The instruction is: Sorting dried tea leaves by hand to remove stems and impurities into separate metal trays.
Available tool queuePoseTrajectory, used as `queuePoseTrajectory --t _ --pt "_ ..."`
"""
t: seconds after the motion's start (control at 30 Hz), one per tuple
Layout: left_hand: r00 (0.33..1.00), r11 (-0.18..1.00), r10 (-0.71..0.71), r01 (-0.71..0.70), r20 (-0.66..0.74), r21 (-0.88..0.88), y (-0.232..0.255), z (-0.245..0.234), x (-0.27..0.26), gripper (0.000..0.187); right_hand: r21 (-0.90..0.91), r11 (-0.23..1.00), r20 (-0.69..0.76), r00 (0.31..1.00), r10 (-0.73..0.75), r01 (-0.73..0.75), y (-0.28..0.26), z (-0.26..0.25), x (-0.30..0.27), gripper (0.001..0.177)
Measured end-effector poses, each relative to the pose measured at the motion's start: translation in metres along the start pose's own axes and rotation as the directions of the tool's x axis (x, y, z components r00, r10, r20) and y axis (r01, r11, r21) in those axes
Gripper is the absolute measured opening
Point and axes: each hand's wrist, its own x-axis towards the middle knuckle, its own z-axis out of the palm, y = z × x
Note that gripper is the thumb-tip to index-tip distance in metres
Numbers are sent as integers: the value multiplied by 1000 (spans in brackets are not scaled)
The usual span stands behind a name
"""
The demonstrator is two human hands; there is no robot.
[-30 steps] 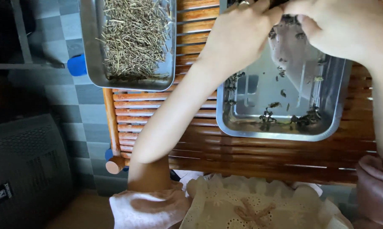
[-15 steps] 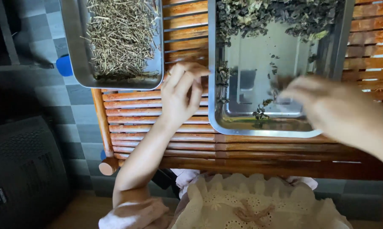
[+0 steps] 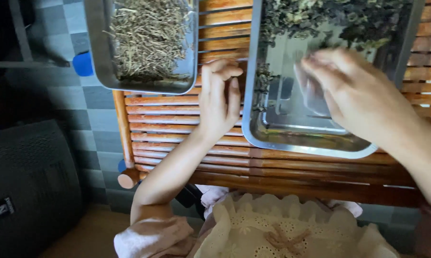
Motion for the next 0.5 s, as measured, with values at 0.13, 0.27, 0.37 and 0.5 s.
queuePoseTrajectory --t 0.13,0.27,0.37,0.5 --pt "982 983 -180 178 60 44 -7 6 -8 21 269 893 29 924 -382 361 -4 36 6 45" --pt "991 990 -118 113 69 83 -5 10 -8 22 112 945 105 942 -319 308 -13 38 32 43" --pt "993 992 -103 98 59 79 -5 10 -9 25 60 950 -197 936 -291 308 6 19 47 48" --pt "988 989 -127 119 85 93 -9 7 -6 37 -107 929 -329 869 -370 355 26 3 22 39"
